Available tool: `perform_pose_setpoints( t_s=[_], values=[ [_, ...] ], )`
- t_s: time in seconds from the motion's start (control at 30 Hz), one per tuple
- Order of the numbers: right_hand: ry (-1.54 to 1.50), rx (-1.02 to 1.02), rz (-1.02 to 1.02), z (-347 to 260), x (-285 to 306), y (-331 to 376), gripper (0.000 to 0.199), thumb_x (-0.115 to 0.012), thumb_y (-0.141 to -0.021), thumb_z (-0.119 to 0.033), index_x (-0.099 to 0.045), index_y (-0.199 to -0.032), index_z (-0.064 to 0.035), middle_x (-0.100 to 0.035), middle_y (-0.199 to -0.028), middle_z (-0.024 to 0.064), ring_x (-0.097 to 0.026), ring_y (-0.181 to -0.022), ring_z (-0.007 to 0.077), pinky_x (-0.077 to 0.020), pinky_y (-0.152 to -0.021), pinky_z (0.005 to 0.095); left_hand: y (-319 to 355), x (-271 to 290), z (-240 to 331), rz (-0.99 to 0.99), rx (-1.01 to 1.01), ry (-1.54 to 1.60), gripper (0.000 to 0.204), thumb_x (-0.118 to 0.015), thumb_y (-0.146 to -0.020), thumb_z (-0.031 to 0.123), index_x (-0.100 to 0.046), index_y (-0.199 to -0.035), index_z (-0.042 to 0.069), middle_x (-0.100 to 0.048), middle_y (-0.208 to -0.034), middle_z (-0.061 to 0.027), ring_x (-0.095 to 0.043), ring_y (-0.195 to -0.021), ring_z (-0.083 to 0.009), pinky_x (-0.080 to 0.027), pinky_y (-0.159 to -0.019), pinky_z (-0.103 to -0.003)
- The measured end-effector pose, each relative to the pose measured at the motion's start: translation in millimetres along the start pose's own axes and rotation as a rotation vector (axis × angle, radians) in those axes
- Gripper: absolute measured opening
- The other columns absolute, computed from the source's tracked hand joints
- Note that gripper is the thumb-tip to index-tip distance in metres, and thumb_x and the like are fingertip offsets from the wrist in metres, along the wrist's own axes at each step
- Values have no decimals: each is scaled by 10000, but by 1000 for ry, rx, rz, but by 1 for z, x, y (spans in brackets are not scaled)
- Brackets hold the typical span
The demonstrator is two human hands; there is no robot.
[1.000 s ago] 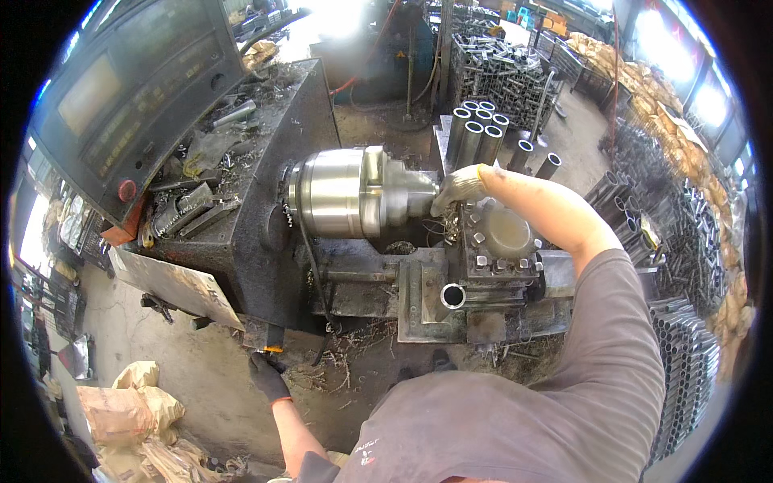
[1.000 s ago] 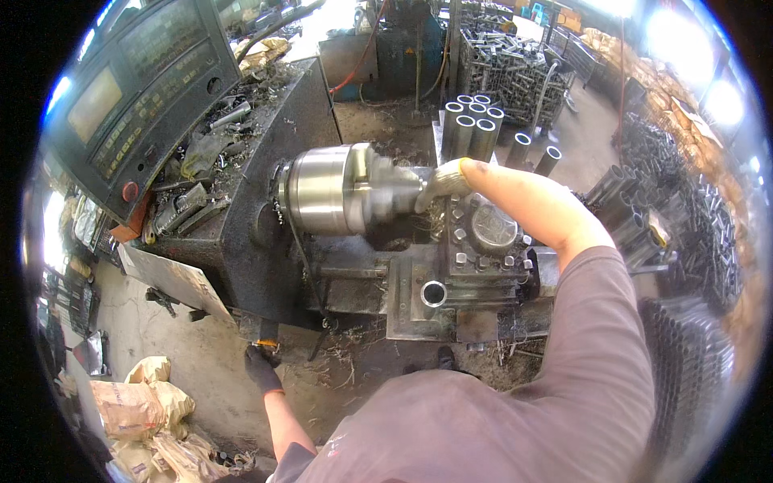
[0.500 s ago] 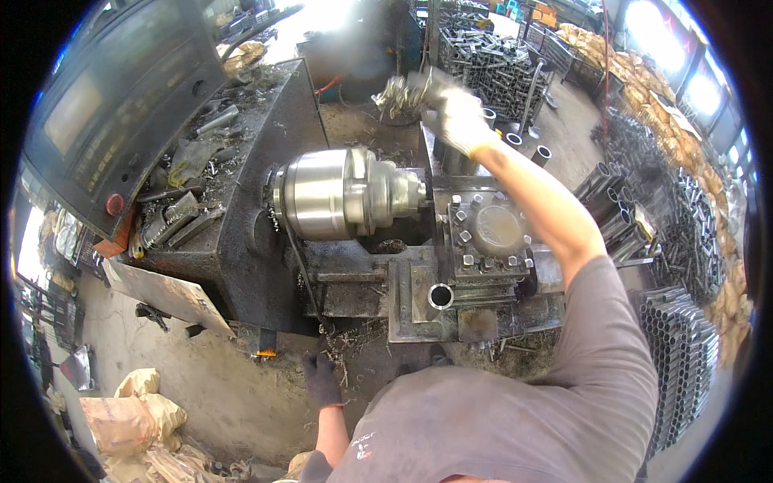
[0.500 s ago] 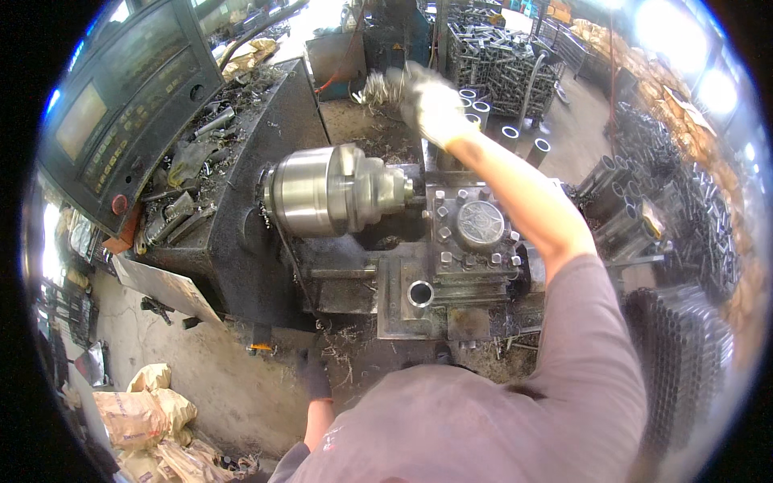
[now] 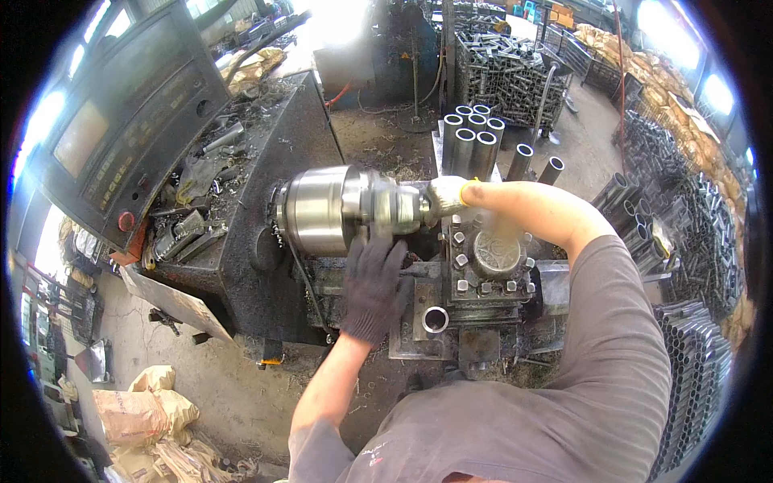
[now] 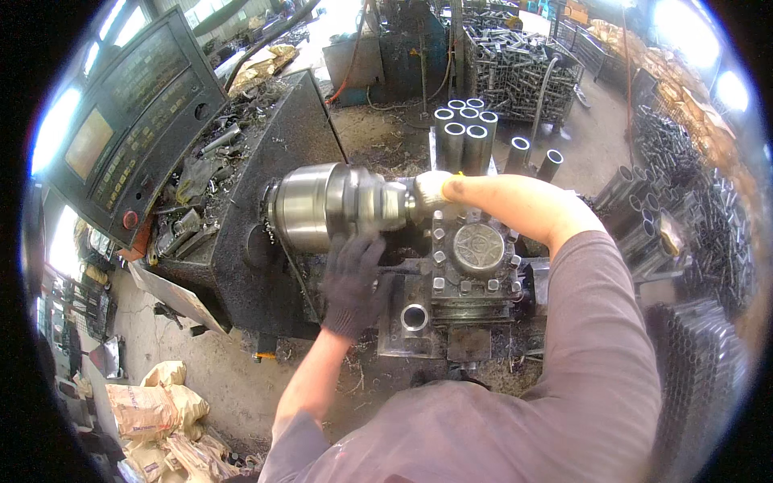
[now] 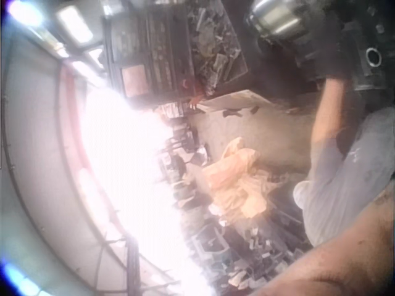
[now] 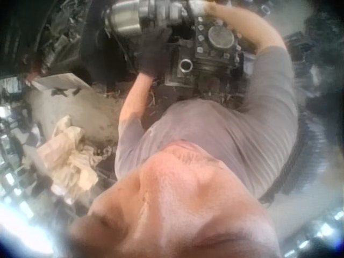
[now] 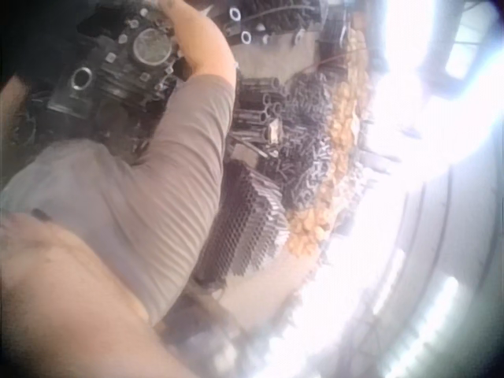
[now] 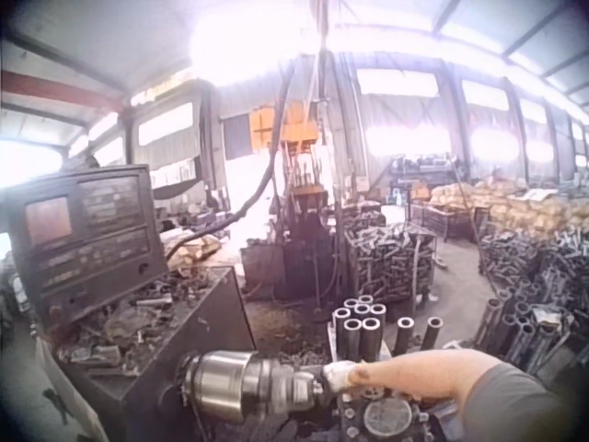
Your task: The person repeatedly loads metal tubes into a lathe chuck, secures them, and removes them after processing. The person handles the tubes one at a time, placing them into a nearby stack after removal.
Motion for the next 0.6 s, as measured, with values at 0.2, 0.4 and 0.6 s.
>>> perform_pose_setpoints(
  t_s=[0.2, 0.4, 0.6],
  values=[
    [329, 1207, -139, 45, 4, -26, 388, -717, -981, -257, -731, -1323, -76, -777, -1231, 128, -748, -1071, 282, -602, -906, 411, -101, -94, -14, -74, -175, -278, 468, -665, -875, 260, -648, -1291, 46, -602, -1395, -225, -503, -1401, -406, -272, -1279, -596],
    [-163, -4, -335, 120, -30, 62, 531, -755, -963, -372, -663, -1337, -7, -764, -1131, 111, -727, -978, 194, -614, -799, 360, -117, -155, -31, 34, -175, -598, 283, -593, -932, 253, -744, -1100, 83, -667, -1281, -288, -584, -1334, -412, -338, -1241, -592],
    [26, 21, 250, 161, -109, 108, 479, -780, -894, -301, -678, -1271, -24, -754, -1047, 244, -734, -1000, 441, -586, -836, 469, -68, -67, -14, 57, -34, -94, 530, -818, -852, 304, -684, -1332, 122, -686, -1305, -164, -652, -1247, -379, -492, -1131, -497]
  ],
)
Point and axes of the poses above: each hand's wrist, its own y-axis away from the middle knuckle, its own x-axis out of the back of the hand, z = x × y, the point moved 1 cm from there along -y, towards the middle knuckle
